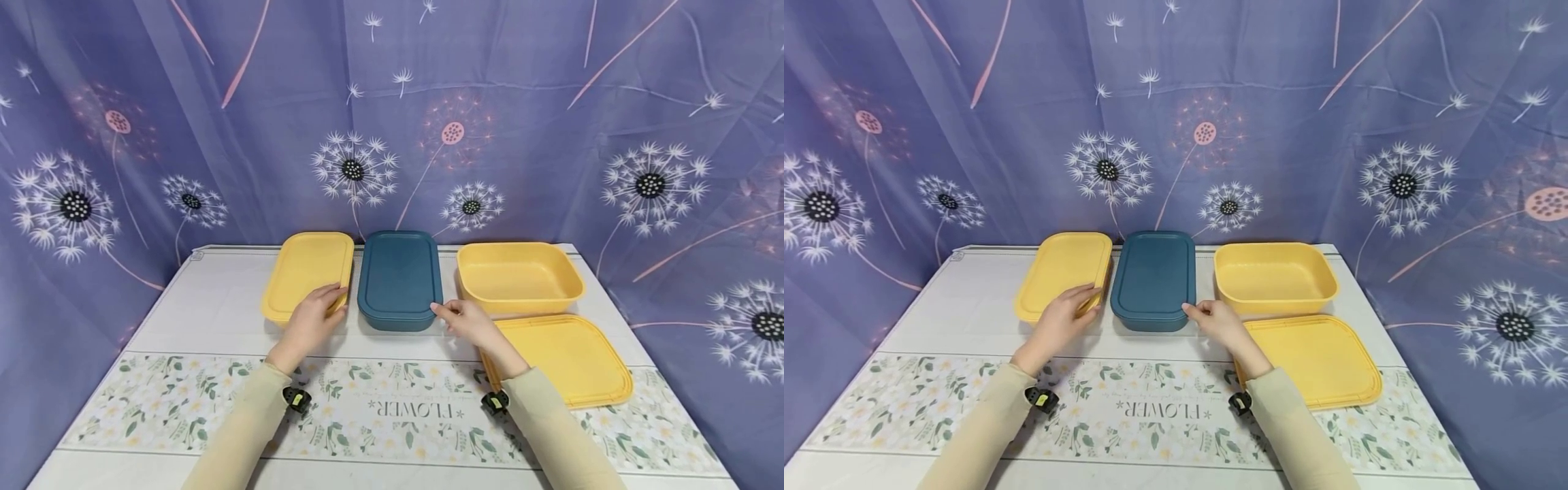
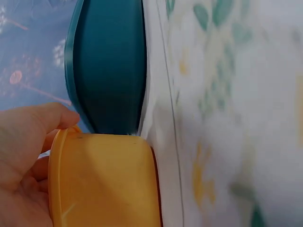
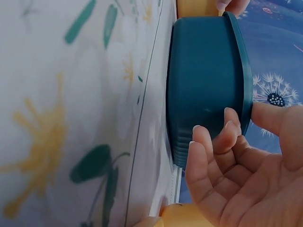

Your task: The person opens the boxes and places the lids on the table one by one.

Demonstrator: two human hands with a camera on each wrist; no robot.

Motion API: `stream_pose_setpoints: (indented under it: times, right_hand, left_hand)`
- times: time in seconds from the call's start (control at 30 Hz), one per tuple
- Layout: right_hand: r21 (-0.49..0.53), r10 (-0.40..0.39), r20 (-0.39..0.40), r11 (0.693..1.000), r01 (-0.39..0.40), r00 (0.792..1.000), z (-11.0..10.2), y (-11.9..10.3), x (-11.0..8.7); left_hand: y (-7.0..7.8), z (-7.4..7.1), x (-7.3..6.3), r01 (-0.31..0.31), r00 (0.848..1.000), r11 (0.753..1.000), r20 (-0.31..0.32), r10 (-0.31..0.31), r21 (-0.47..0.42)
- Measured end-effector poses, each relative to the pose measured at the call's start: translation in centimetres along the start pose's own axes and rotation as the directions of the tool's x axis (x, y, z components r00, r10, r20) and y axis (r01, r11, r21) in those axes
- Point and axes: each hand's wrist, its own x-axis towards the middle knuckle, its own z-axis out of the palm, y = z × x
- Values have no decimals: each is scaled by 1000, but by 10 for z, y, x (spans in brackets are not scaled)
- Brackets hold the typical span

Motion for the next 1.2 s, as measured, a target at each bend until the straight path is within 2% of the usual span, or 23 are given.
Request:
stream_pose_setpoints:
  times: [0.23, 0.4, 0.73, 0.9, 1.2]
  right_hand:
    - [22, 16, 10, 1000, -16, 1000, 1, -1, 0]
    - [0, -5, -2, 1000, 5, 1000, 1, 0, -1]
    - [-45, -38, -10, 998, 37, 999, 1, 2, -1]
    - [-61, -54, -8, 997, 54, 998, 1, 1, -1]
    - [-55, -69, -4, 996, 69, 998, 0, 3, -1]
  left_hand:
    - [-21, -13, -6, 24, 999, 1000, -34, -24, 1]
    - [-37, -24, -11, 51, 998, 999, -45, -51, 1]
    - [-61, -48, -20, 87, 996, 996, 15, -87, -13]
    - [-63, -52, -21, 77, 997, 997, 27, -76, -30]
    - [-51, -48, -15, 13, 1000, 1000, 9, -13, -25]
